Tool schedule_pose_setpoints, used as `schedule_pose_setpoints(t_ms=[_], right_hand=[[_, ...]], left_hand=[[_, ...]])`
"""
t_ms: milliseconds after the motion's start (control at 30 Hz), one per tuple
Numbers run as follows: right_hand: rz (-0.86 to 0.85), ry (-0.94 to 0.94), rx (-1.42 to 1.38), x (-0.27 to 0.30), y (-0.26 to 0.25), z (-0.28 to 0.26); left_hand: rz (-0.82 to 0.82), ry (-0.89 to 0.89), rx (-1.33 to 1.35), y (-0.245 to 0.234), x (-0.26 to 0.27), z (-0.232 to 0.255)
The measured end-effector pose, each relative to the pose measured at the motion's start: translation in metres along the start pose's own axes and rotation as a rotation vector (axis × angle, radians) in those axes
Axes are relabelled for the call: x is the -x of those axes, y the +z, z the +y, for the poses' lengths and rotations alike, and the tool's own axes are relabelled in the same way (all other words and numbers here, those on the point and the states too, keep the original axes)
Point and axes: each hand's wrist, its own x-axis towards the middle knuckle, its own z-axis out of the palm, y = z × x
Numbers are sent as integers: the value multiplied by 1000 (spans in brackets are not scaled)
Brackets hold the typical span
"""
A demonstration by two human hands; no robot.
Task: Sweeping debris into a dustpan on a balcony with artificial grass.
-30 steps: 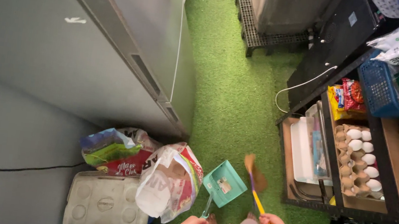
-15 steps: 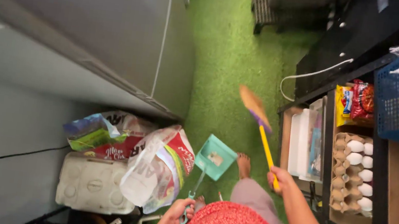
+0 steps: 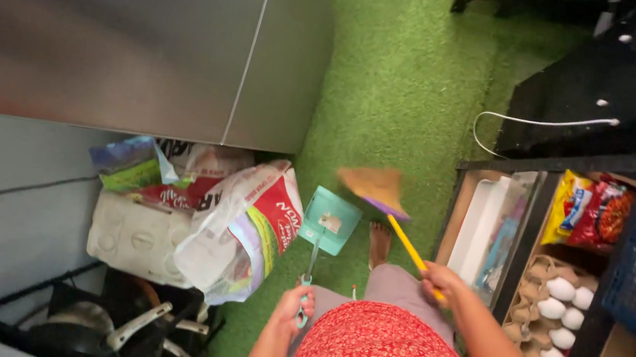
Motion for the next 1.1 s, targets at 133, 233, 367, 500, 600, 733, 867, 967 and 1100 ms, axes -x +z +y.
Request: schedule_pose_setpoints(t_ms=[133,233,367,500,600,733,867,967,1100], right_hand=[[-45,-139,204,13,-55,-33],[258,-302,433,23,-61,-79],[529,-462,535,8,-54,-149],[729,-444,656,5,-29,-177],[583,-383,821,-40,-35,-126],[455,-630,1119,-84,-67,-43],[185,-296,948,1,-80,-72],[267,-203,877,66,-62,-154],[331,-494,600,22,-76,-217]], left_hand=[[-40,-30,67,6,-13,11],[-23,-45,118,21,-6,18],[12,-14,104,23,-2,5],[31,47,36,17,8,-17],[77,29,57,13,7,-28],[81,37,99,19,5,-29],[70,37,126,15,-3,-22],[40,38,133,12,-5,-21],[28,59,186,9,17,-36]])
